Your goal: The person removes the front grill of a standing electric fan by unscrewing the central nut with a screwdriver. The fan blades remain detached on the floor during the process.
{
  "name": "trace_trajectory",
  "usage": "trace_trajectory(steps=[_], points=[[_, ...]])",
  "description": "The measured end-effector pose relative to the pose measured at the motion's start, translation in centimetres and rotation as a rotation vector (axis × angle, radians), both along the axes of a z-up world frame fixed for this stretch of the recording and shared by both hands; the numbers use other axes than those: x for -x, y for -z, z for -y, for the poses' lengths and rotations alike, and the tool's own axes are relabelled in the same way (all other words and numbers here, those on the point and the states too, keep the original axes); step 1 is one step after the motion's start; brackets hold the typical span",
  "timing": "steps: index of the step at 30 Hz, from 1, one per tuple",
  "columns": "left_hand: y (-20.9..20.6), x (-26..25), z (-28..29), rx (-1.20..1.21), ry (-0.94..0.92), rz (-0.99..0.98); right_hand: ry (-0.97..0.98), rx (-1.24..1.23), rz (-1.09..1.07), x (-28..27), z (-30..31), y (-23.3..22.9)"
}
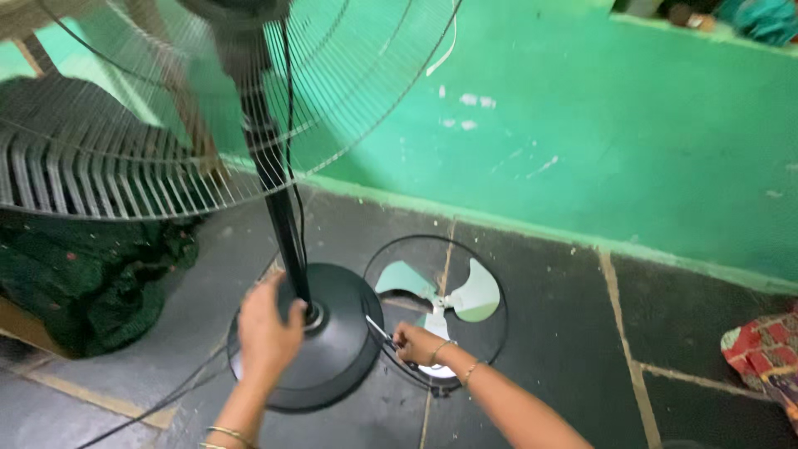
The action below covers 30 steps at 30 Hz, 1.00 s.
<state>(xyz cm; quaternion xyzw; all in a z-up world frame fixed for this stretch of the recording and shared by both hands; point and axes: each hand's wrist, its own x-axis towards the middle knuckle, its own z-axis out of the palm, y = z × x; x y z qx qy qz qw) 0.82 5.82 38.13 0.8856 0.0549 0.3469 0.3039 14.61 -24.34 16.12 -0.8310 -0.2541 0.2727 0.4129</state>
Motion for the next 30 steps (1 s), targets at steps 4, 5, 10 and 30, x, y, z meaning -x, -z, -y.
trace_trajectory(steps=[4,5,10,30], points=[[-12.9,3.2,-2.2,-0.345,-0.099,0.333,-0.056,-0.456,-0.089,0.0,-2.3,-14.5],[-16.0,3.6,-2.5,-0.411,-0.129,0.418,0.028,-0.449,-0.114,-0.5,-3.1,-18.8],[-30.4,5.2,-3.6,-0.766,-0.307,0.689,0.058,-0.855,0.148,-0.2,-6.3,-38.6],[-47.2,5.7,-6.7,-0.679,-0.435,0.757,0.602,-0.334,1.025,-1.8,-14.3,-56.5]])
